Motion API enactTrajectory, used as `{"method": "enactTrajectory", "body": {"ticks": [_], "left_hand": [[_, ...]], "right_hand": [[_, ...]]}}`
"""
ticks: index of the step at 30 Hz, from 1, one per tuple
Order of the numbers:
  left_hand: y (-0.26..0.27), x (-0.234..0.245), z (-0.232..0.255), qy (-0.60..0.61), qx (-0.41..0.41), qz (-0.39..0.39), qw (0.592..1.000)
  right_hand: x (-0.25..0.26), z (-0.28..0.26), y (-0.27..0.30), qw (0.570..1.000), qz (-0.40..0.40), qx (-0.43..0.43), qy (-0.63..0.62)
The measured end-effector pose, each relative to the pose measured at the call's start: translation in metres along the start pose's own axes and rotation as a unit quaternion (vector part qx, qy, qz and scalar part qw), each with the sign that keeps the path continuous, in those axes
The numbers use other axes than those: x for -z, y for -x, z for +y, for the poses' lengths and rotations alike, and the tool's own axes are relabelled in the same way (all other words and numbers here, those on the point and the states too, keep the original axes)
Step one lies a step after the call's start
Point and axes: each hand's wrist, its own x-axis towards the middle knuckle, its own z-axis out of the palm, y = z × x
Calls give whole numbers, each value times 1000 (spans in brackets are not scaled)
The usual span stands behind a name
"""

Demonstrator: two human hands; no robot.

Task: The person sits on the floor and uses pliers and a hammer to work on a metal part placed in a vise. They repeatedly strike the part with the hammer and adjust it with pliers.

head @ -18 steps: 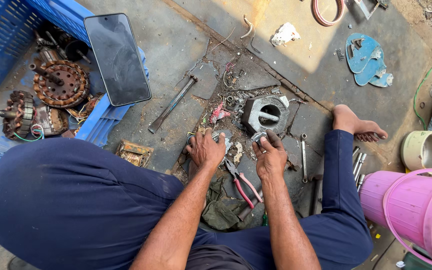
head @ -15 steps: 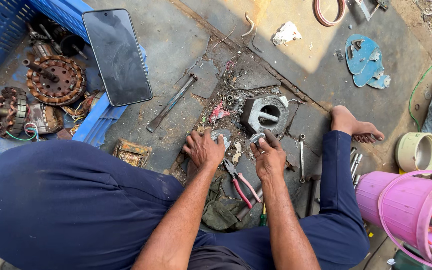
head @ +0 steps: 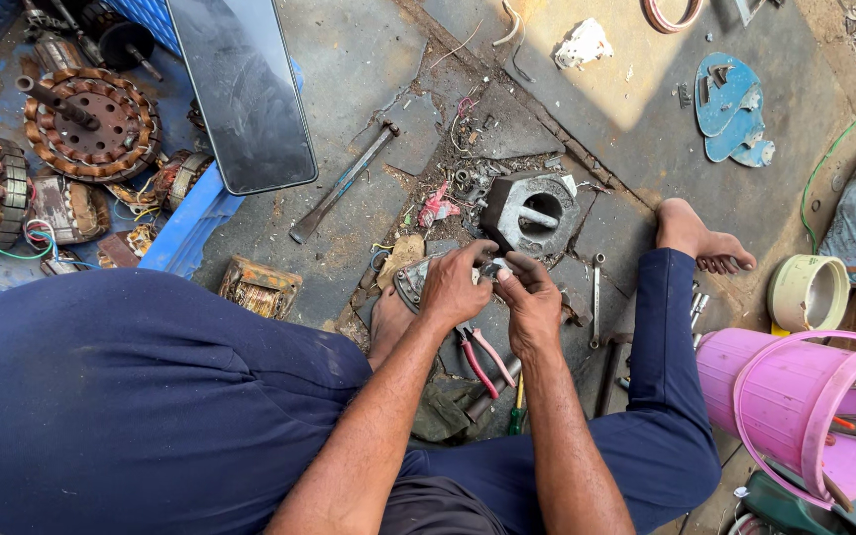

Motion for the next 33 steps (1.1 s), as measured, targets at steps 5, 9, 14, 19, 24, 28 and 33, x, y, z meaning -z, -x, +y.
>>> {"method": "enactTrajectory", "body": {"ticks": [5, 9, 14, 19, 24, 28, 33], "left_hand": [[-13, 1, -4, 61, 63, 53, 995], [-21, 4, -6, 258, 202, 77, 942], [-26, 3, -16, 282, 253, 75, 922], [-30, -6, -32, 254, 195, 146, 936], [-30, -2, -44, 180, 259, 143, 938], [-33, 3, -41, 135, 199, 232, 943], [-29, 3, -37, 134, 149, 235, 951]], "right_hand": [[6, -6, 11, 984, -1, 16, 177], [9, 8, 42, 800, -75, -43, 594], [15, 42, 76, 662, -123, -108, 732], [32, 45, 72, 673, -101, -128, 721], [64, 25, 75, 785, -82, -234, 568], [76, 14, 83, 928, -101, -263, 245], [52, 24, 75, 949, -122, -230, 179]]}}
